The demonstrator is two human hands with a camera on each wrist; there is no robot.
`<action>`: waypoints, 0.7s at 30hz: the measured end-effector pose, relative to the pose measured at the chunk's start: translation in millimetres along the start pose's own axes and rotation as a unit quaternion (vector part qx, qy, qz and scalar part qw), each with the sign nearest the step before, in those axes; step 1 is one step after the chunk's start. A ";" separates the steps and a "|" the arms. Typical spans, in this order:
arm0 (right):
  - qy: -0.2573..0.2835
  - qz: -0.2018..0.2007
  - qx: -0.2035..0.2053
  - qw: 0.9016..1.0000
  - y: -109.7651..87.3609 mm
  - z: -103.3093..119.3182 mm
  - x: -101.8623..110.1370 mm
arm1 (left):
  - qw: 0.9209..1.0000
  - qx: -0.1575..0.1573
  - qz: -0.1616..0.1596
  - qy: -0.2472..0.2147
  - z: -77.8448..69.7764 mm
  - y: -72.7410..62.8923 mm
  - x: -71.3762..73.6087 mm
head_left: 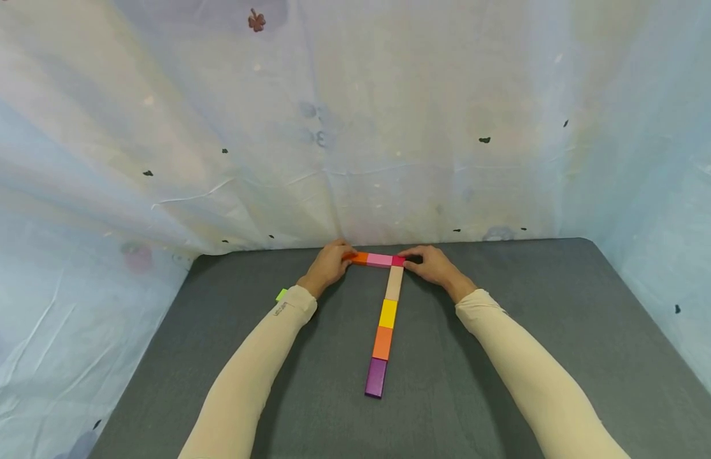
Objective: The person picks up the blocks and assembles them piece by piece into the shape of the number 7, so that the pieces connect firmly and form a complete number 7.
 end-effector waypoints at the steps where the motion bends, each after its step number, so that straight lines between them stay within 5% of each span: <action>1: 0.001 0.000 -0.001 1.000 0.1 0.4 -0.2 | 1.000 0.001 0.000 0.000 0.5 -0.3 0.5; 21: 0.008 0.000 -0.007 1.000 -2.8 1.3 0.1 | 1.000 -0.006 -0.002 -0.005 13.0 -28.7 18.0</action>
Point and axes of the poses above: each hand's wrist, its own y-axis towards the middle knuckle, its own x-axis out of the back of the hand, z = x × y, the point moved 10 cm from there along y, towards the middle knuckle, and after that the axes turned 11 degrees about -z, right-handed, at the moved point
